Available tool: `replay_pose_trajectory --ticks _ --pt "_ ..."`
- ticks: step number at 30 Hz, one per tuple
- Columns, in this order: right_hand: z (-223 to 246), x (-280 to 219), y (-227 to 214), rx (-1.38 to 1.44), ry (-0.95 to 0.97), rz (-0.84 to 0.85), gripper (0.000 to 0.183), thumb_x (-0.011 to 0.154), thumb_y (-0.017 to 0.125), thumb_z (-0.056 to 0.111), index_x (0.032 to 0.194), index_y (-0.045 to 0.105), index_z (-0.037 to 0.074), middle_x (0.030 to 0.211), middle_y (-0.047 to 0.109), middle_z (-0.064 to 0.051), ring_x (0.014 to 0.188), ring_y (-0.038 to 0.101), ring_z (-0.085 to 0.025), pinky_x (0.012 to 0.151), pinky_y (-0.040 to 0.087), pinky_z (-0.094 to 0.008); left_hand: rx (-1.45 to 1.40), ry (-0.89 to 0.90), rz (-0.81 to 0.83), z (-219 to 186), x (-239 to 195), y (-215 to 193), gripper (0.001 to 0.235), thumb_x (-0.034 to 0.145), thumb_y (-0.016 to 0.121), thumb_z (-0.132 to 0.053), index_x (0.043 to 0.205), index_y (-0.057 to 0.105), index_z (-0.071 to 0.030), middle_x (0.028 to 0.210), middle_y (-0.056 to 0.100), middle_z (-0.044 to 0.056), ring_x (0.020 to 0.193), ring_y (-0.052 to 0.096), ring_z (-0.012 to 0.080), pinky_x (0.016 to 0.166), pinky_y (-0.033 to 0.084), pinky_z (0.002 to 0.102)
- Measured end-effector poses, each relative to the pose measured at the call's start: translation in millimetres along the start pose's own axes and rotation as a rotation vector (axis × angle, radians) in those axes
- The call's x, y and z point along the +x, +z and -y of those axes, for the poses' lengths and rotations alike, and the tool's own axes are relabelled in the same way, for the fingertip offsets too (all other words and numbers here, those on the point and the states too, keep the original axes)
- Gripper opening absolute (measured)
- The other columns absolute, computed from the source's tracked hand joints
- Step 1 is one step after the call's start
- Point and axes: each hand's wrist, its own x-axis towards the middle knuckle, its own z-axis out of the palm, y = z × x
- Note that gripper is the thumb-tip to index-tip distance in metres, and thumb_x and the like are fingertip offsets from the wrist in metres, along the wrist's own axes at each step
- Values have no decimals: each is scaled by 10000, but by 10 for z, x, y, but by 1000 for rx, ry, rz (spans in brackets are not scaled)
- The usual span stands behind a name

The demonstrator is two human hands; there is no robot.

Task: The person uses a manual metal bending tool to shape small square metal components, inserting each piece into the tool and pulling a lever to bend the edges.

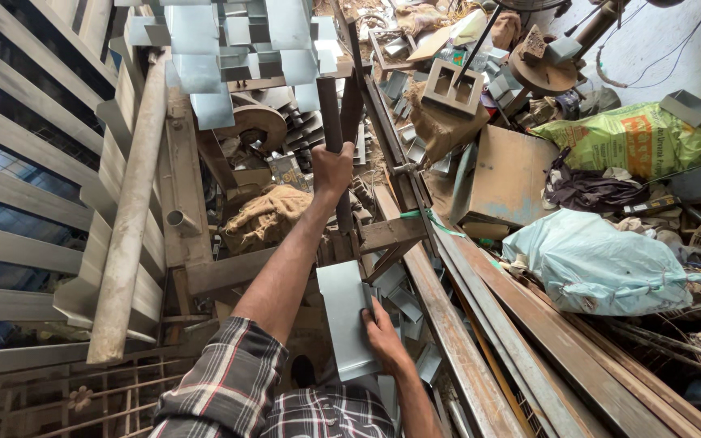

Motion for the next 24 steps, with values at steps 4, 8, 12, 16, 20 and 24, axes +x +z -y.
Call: replay_pose_trajectory --ticks 4,8,12,16,20,24 --pt "58 8 20 -3 35 22 523 1042 451 253 1550 400 139 1519 538 -112 1429 452 -239 1191 314 -375 -56 -49 17 9 -6 7 307 854 610 -156 565 591 -55 472 588 53 367 590 157 328 461 335" --pt "83 -7 27 29 13 24 505 1043 456 249 1532 425 129 1504 560 -118 1416 465 -243 1187 323 -383 47 21 -10 117 56 27 306 854 618 -162 566 615 -62 471 593 53 369 574 149 339 438 324" --pt "103 -38 21 -12 10 33 502 1042 436 227 1536 417 138 1478 580 -124 1401 489 -255 1192 332 -420 31 -3 7 218 99 55 300 856 616 -169 575 611 -66 468 588 49 364 575 147 329 442 321" --pt "123 -69 40 -15 146 11 480 1050 421 239 1521 443 144 1456 594 -143 1393 505 -279 1190 356 -462 36 1 6 257 120 68 282 852 612 -151 579 597 -84 463 569 36 356 552 139 314 431 318" --pt "132 -63 57 48 170 18 522 1039 415 249 1556 397 177 1503 542 -134 1431 442 -271 1204 299 -473 -28 7 21 243 112 76 271 850 591 -115 584 564 -76 450 541 41 330 533 133 268 422 304" --pt "136 -44 3 -40 120 15 535 1053 420 262 1576 344 175 1548 471 -104 1454 406 -263 1214 298 -469 -49 -3 41 178 86 48 279 852 581 -112 576 574 -79 439 546 40 313 537 127 251 430 294"
